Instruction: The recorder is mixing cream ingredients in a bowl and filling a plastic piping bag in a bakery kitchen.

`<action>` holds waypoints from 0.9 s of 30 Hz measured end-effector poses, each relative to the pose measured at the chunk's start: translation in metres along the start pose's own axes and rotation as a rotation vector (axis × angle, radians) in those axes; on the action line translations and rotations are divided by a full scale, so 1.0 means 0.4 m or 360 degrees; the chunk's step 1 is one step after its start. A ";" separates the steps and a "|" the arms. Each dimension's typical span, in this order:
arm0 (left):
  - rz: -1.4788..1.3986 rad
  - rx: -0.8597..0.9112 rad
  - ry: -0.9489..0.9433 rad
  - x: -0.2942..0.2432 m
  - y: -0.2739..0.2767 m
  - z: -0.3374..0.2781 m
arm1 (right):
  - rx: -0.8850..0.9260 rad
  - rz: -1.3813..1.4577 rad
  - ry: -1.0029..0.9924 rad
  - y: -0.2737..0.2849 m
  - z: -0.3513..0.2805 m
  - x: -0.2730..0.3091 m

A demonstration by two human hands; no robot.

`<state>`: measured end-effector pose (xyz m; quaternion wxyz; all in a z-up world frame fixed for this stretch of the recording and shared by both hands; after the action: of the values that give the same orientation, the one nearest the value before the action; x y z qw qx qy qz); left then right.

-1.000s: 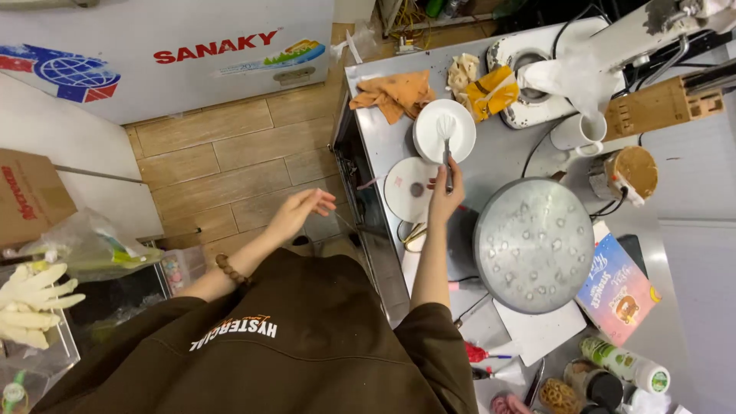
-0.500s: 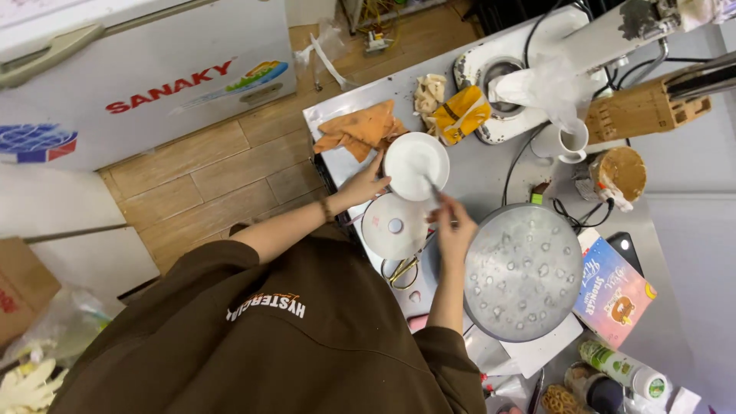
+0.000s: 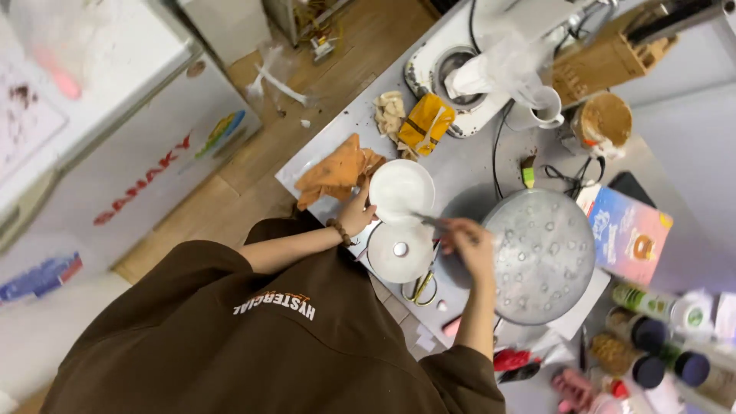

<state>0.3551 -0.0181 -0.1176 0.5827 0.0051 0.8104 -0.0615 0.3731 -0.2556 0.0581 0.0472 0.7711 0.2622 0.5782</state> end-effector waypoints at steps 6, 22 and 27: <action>0.0157 0.0128 0.0150 0.028 0.020 0.029 | -0.0092 -0.0085 -0.0200 -0.005 -0.013 0.052; -0.0129 0.0932 0.0796 -0.062 0.025 0.120 | -0.0948 0.0357 -0.0076 -0.084 -0.146 -0.075; 0.0830 0.1516 0.0515 -0.322 0.048 0.252 | -0.1103 0.0634 -0.0105 -0.153 -0.172 -0.113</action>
<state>0.4933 -0.0017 -0.0294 0.3803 0.4769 0.7440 -0.2729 0.2798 -0.2397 0.0184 0.1999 0.7635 -0.1045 0.6051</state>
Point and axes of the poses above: each hand's wrist, its own z-axis towards the middle knuckle, its own y-axis out of the back of the hand, x = y × z, the point moved 6 cm from there along z, towards the middle knuckle, and after that the axes turned 5 degrees about -z, right-handed, at the moved point
